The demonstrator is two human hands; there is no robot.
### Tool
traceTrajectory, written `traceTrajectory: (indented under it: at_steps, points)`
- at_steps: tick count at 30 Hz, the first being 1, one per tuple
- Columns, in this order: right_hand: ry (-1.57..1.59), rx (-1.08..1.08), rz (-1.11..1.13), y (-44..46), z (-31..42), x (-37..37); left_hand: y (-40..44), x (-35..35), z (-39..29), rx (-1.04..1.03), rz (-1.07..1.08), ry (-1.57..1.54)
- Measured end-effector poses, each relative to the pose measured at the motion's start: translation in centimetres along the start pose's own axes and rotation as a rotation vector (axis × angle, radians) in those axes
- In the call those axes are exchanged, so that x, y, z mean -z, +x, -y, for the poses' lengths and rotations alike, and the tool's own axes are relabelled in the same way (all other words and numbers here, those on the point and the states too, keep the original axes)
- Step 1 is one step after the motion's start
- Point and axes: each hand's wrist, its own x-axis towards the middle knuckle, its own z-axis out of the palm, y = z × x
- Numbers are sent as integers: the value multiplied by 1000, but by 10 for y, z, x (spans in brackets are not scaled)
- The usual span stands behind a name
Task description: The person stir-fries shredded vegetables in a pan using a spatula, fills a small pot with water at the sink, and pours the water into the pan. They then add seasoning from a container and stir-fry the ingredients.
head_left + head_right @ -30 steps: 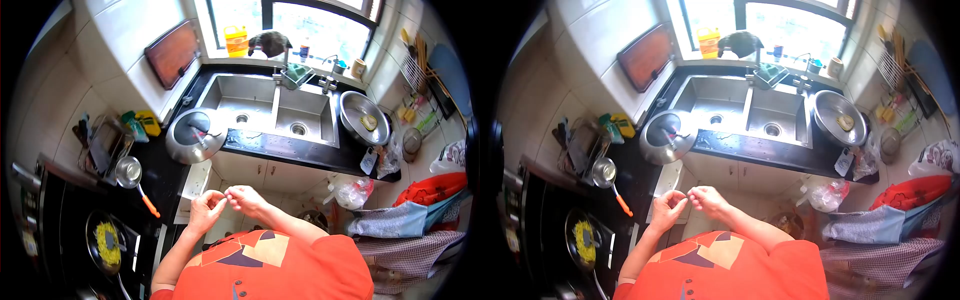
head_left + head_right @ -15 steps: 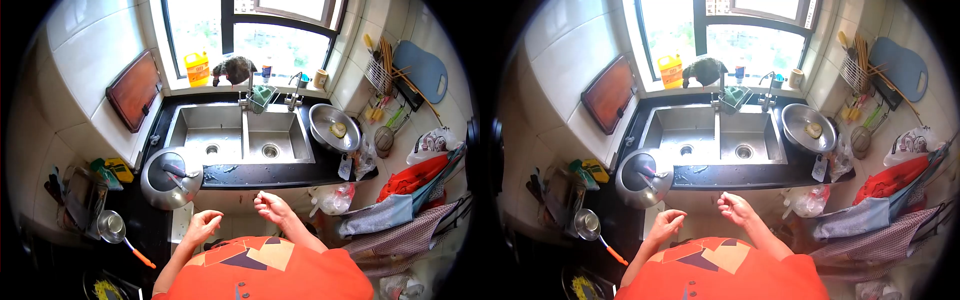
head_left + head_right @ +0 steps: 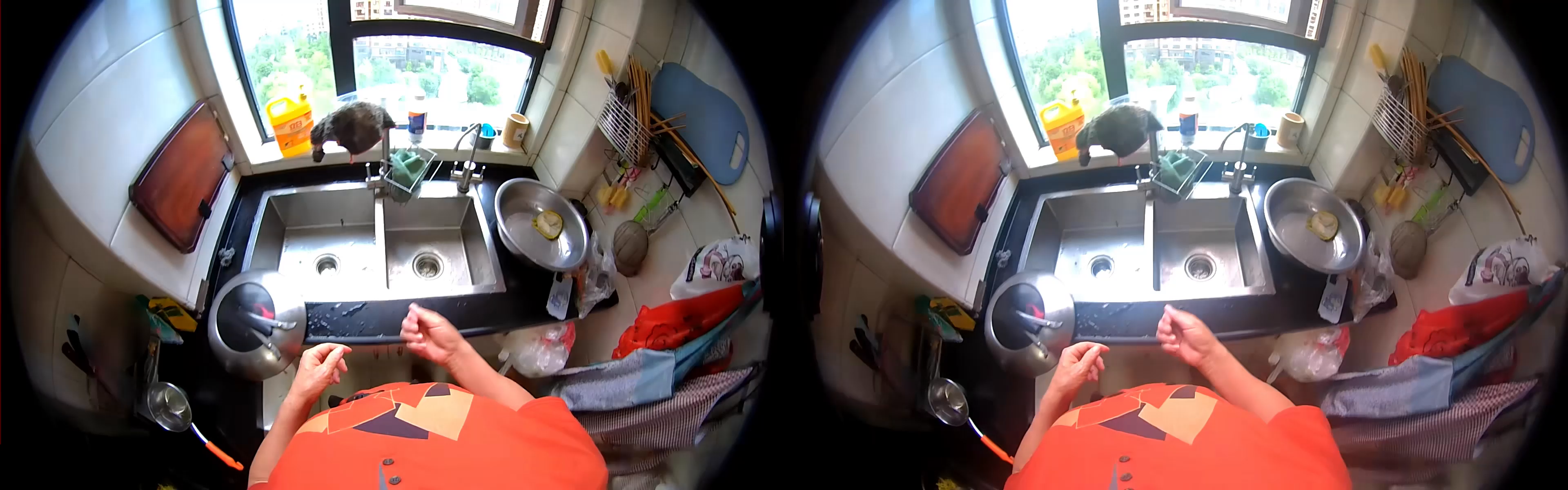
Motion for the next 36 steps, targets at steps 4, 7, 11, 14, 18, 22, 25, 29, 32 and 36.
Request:
traceTrajectory:
  at_steps: [4, 7, 11, 14, 18, 22, 25, 29, 32, 36]
  points:
    - [25, -90, 153, 0, 59, -5, 38, -35, -18, 6, -7, 38]
    - [-196, -35, 10, 20, 85, 11, 64, -62, -30, 25, -7, 68]
    - [66, -182, 206, 34, 117, 30, 88, -91, -40, 53, -65, -11]
    - [-176, -92, 120, 77, 119, 72, 101, -103, -46, 47, -115, -42]
    - [-115, -41, 290, 77, 135, 39, 112, -125, -71, -564, -478, 619]
    - [-56, -132, 219, 103, 113, 38, 128, -134, -89, -732, -324, 753]
    - [-102, -90, 145, 121, 81, 39, 141, -125, -80, -826, -322, 793]
    - [-22, -56, 58, 136, 49, 50, 143, -108, -68, -570, -259, 866]
    - [0, -84, 34, 117, 44, 27, 142, -92, -58, -617, -270, 850]
    - [-191, -130, 20, 101, 40, 21, 127, -74, -59, -521, -253, 829]
